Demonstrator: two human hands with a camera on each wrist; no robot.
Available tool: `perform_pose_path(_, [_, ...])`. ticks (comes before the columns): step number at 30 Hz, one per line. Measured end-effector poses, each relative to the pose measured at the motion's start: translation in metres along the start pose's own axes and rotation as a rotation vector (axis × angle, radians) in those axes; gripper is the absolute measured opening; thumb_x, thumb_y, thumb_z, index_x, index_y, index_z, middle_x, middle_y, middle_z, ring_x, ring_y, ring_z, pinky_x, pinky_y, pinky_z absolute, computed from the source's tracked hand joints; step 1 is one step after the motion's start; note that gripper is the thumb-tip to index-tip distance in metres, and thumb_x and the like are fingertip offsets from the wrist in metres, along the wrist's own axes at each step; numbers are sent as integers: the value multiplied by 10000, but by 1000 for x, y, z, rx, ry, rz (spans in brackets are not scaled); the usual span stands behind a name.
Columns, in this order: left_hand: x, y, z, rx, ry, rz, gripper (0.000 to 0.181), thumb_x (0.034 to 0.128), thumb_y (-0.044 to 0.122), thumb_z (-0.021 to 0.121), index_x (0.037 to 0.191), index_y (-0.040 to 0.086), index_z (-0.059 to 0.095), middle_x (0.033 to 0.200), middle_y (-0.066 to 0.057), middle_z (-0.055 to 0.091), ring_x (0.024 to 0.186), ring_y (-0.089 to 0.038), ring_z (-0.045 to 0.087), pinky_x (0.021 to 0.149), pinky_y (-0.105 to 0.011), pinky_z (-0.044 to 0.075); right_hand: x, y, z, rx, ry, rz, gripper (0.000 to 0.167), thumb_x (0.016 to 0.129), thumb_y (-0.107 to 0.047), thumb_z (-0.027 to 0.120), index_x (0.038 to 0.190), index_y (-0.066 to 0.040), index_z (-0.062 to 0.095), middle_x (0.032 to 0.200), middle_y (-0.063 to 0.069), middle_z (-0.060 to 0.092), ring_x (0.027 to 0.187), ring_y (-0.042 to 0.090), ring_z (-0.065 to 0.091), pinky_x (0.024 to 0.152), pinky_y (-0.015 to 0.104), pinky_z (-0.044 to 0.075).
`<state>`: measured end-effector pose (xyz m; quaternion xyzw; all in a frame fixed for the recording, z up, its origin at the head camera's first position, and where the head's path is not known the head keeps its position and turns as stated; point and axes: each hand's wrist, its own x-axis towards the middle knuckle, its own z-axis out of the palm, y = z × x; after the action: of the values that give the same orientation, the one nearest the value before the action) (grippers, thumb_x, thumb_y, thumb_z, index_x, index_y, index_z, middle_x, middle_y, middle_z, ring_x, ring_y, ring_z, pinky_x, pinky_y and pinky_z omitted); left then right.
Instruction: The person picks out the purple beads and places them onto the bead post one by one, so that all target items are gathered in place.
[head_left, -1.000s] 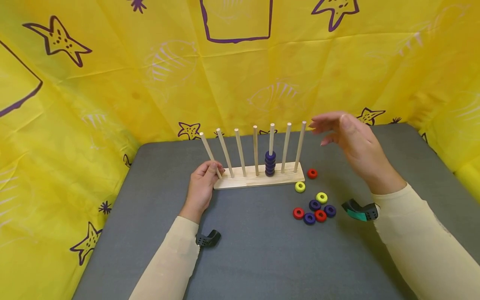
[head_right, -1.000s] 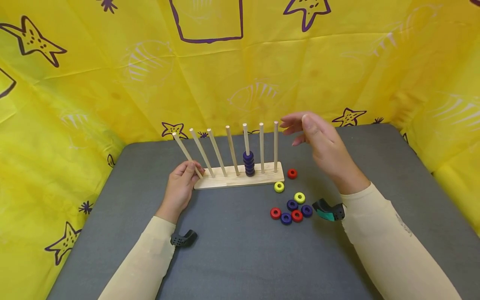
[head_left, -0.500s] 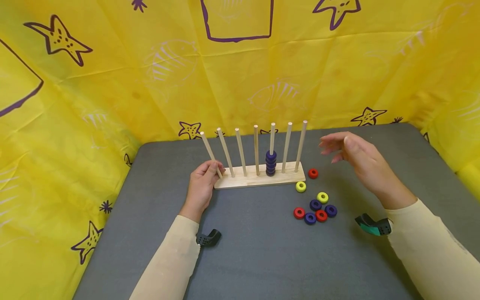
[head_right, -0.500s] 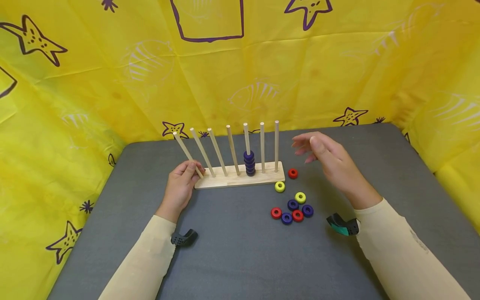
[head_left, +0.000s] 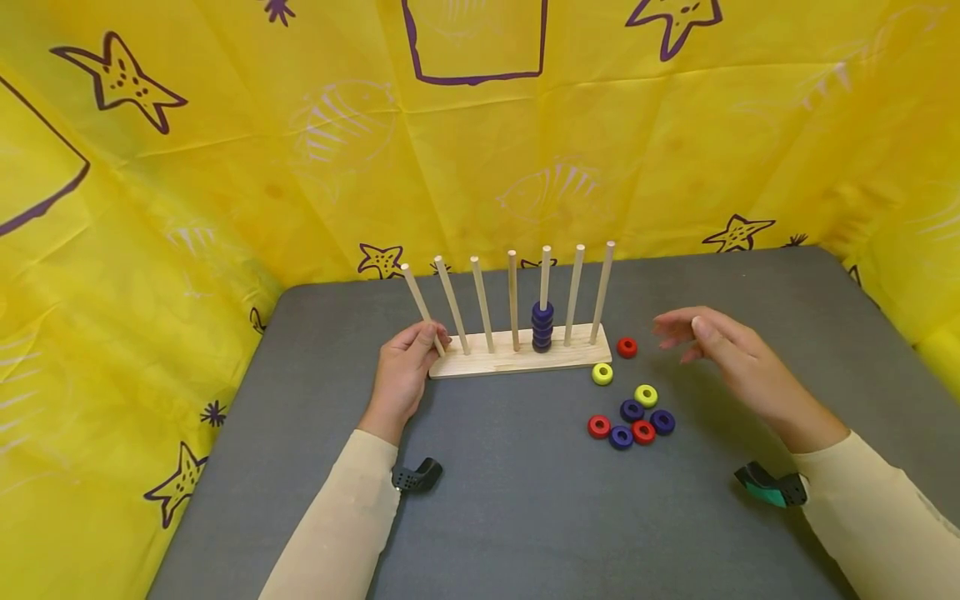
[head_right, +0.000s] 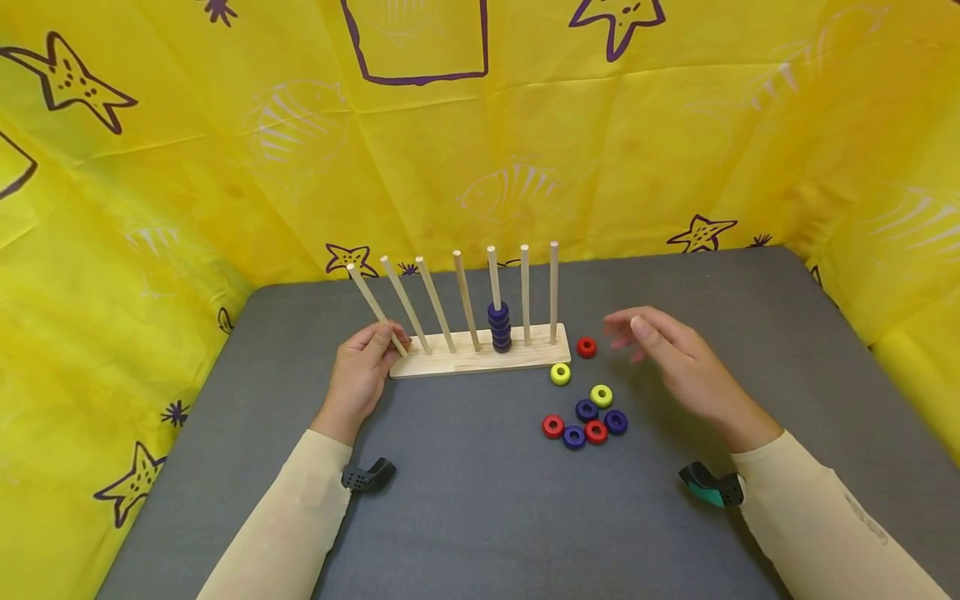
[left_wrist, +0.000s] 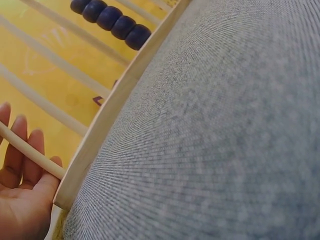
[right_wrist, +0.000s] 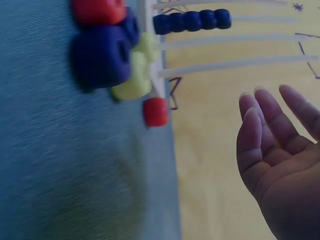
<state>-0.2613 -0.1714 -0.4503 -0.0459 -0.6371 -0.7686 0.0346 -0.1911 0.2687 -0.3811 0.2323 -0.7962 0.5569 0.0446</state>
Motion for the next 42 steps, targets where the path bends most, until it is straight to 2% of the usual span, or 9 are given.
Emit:
perform_pose_path(6, [1,-1,0,4,-4,-3,369,1131,156,636,1190,-209,644,1076,-145,684,1078,-261,666,1059,-426,531,-15,14,-1,-23,-9,41,385,1197,-73,333,1398,84,621,1322,13,712,1107,173,680,865,239,550])
perform_pose_path(11, [2,0,1,7,-2,-11,381,1130,151,637,1209,-221,634,1088,-140,694,1097,-286,662,1066,-431,530,-29,23,0,-85,-1,151,298,1143,-77,570,1416,27,623,1314,42,715,1096,129,677,844,217,556])
perform_pose_path(14, [2,1,1,1,-6,-14,407,1132,149,633,1231,-245,607,1099,-156,690,1104,-294,656,1069,-432,528,-36,28,2,-104,-12,196,361,1077,-60,699,1425,1,624,1294,113,708,1081,131,670,830,217,562])
perform_pose_path(17, [3,1,2,-3,-6,-15,411,1134,142,627,1239,-254,593,1103,-168,683,1106,-292,651,1066,-424,528,-41,33,2,-84,-34,214,419,1041,-35,746,1437,-1,616,1303,145,687,1077,155,661,832,223,564])
perform_pose_path(23, [4,2,3,-1,-6,-16,395,1137,128,619,1238,-254,598,1098,-158,682,1104,-288,650,1070,-421,526,-45,42,4,-50,-88,204,500,985,-6,809,1447,-3,617,1354,153,656,1099,199,640,823,241,555])
perform_pose_path(31, [3,3,4,-30,-8,-24,364,1133,125,623,1216,-230,625,1123,-192,675,1100,-279,655,1056,-408,535,-50,51,3,-132,-129,184,492,932,-46,879,1383,-94,687,1321,88,685,1074,168,609,820,238,510])
perform_pose_path(36, [2,2,1,-31,-2,-31,380,1133,117,622,1238,-247,608,1151,-236,663,1089,-257,666,1058,-408,534,-51,57,5,-159,-170,130,471,900,-49,910,1315,-158,716,1263,34,696,1050,157,603,846,232,490])
perform_pose_path(42, [-1,2,-1,-17,2,-47,362,1134,115,619,1250,-228,628,1168,-232,671,1102,-253,667,1073,-420,525,-52,62,9,-144,-205,55,463,866,-26,932,1251,-180,727,1240,13,677,1067,147,581,863,225,460])
